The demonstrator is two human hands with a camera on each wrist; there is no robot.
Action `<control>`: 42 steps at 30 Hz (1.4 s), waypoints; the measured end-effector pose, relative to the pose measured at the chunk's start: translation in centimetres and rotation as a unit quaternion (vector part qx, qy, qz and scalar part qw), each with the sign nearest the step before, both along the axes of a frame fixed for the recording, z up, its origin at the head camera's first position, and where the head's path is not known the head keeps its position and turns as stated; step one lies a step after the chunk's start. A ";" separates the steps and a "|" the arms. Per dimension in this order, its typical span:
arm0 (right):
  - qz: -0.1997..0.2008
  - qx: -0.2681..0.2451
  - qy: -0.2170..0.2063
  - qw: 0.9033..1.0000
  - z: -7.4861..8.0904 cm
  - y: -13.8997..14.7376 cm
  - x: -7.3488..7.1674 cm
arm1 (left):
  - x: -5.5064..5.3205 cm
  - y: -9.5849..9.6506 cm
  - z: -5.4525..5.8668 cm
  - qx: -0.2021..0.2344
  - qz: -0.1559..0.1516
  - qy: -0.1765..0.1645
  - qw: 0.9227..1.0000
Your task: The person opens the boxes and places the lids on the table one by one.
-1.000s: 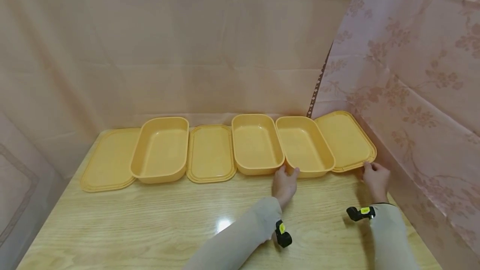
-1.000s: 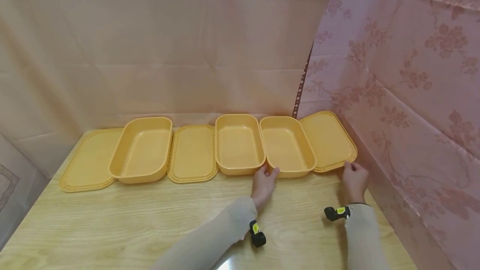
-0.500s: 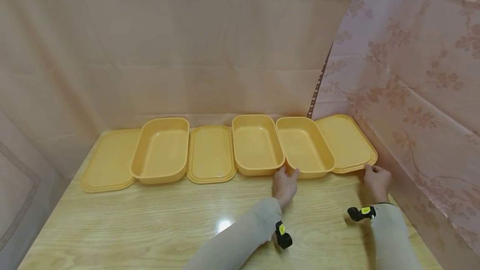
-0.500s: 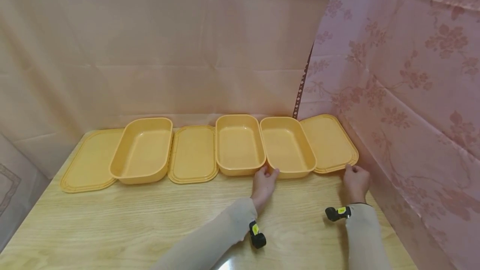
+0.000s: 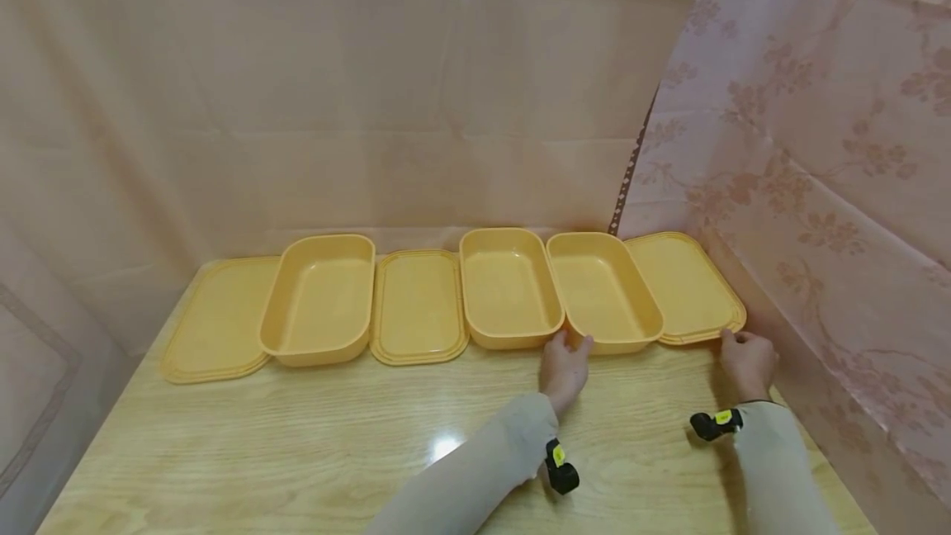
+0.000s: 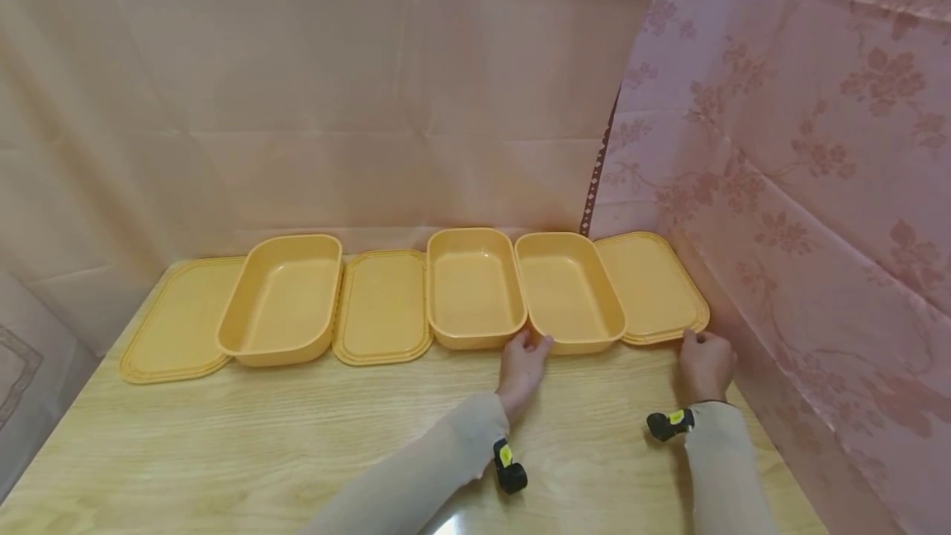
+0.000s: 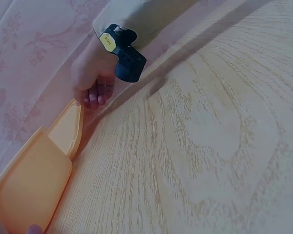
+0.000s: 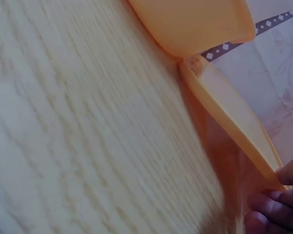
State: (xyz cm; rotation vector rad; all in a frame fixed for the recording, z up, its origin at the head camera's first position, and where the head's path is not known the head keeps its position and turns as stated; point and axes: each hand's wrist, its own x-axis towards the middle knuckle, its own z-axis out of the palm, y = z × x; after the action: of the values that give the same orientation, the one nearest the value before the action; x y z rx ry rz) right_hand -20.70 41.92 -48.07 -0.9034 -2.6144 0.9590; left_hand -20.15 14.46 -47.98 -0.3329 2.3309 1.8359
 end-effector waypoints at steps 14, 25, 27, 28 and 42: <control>0.030 0.075 -0.024 0.996 -0.4 0.8 -0.2 | 0.0 0.1 0.0 0.015 0.000 -0.006 1.000; 0.027 0.091 -0.040 0.995 -0.5 0.7 -0.3 | -0.2 -0.1 -0.2 -0.006 -0.004 0.008 1.000; 0.026 0.095 -0.042 0.994 -0.7 0.8 -0.4 | -0.3 -0.1 -0.2 -0.004 -0.003 0.007 1.000; 0.026 0.098 -0.043 0.994 -0.7 0.8 -0.5 | -0.3 -0.1 -0.2 -0.003 -0.003 0.007 1.000; 0.035 0.129 -0.068 0.989 -1.0 0.6 -0.9 | -0.2 -0.4 0.0 -0.001 -0.002 -0.009 1.000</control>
State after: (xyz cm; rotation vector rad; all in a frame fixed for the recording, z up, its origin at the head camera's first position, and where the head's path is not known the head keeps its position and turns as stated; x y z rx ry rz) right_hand -21.57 42.56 -49.04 -0.8415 -2.8161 0.5707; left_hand -20.32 14.09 -47.99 -0.3432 2.3203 1.8201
